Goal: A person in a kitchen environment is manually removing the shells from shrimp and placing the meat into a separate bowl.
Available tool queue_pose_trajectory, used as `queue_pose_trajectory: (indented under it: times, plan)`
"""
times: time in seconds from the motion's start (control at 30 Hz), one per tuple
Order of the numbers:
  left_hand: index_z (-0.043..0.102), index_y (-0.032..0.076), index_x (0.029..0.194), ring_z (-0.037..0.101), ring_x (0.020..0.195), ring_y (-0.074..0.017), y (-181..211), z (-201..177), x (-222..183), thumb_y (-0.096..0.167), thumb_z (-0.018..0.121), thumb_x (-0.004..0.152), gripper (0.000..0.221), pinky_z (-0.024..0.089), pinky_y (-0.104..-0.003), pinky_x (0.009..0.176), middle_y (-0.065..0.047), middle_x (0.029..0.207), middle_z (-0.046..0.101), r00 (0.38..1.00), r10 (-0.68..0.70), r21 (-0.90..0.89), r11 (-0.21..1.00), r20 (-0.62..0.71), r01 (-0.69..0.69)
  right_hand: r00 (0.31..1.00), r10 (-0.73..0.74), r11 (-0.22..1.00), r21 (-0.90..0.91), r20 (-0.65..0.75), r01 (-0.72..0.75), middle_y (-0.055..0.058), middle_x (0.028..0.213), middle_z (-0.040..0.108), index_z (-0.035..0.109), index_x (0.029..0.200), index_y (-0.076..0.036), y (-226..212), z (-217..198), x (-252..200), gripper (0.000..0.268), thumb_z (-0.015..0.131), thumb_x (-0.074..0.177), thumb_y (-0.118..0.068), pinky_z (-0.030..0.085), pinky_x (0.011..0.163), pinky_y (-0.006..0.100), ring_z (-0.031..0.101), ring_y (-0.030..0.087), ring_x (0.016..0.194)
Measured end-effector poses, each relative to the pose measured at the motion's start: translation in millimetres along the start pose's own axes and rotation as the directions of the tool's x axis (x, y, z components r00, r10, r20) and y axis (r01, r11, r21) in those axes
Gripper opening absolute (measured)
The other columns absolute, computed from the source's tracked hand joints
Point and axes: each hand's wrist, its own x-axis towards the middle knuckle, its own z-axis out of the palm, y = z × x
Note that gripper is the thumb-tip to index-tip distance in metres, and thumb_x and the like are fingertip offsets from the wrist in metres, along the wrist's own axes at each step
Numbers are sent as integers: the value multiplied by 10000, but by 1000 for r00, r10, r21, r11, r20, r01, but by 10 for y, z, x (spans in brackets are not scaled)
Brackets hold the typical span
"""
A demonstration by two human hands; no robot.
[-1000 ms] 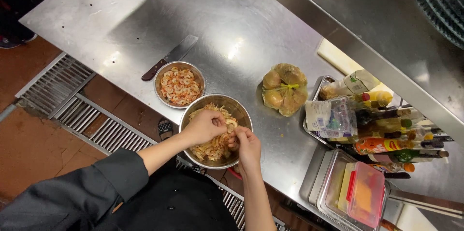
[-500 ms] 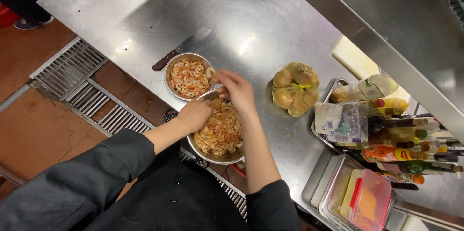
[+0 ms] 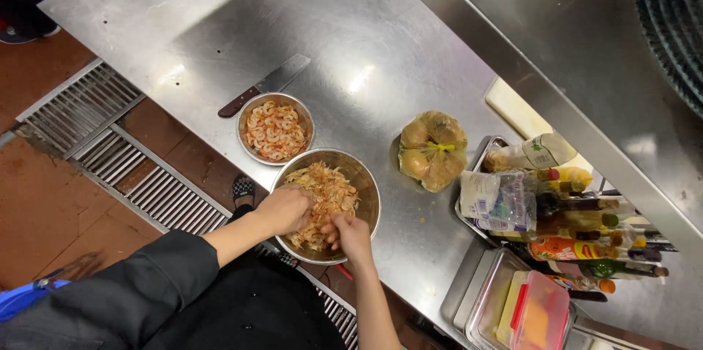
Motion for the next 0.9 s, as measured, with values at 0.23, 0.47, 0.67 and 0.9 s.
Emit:
queue_pose_trajectory:
  times: [0.23, 0.47, 0.67, 0.9]
  plan:
    - [745, 48, 867, 623, 981, -329, 55, 188, 75, 30, 642, 827, 112, 525, -453, 875, -142, 938, 700, 973, -49, 179, 984, 227, 7, 992, 128, 991, 29, -21, -127, 122, 751, 752, 746, 944, 41, -50, 134, -337, 248, 578, 990, -134, 383, 370, 215, 574, 121, 471]
    - [685, 106, 767, 633, 949, -296, 451, -402, -24, 180, 724, 805, 92, 520, -456, 889, -68, 885, 685, 976, -118, -29, 992, 181, 125, 985, 171, 982, 88, -18, -169, 161, 749, 750, 704, 956, 54, -66, 200, -539, 312, 623, 1004, -243, 387, 323, 220, 600, 158, 433]
    - [747, 54, 1015, 613, 1011, -263, 693, -437, -205, 232, 669, 940, 208, 464, -448, 1007, -73, 996, 700, 1000, -1, -165, 986, 9, 2, 989, 132, 984, 126, -72, -122, 199, 757, 745, 715, 880, 56, -362, 194, -686, 396, 677, 972, -327, 380, 300, 226, 627, 204, 438]
    - [736, 98, 1135, 587, 982, -226, 997, -710, -314, 258, 717, 918, 271, 524, -413, 888, -7, 1015, 656, 939, -16, -286, 954, -343, -89, 978, -138, 989, 31, -158, 145, 113, 605, 655, 766, 1019, 4, -411, -97, -627, 193, 667, 978, -156, 429, 437, 244, 534, 142, 439]
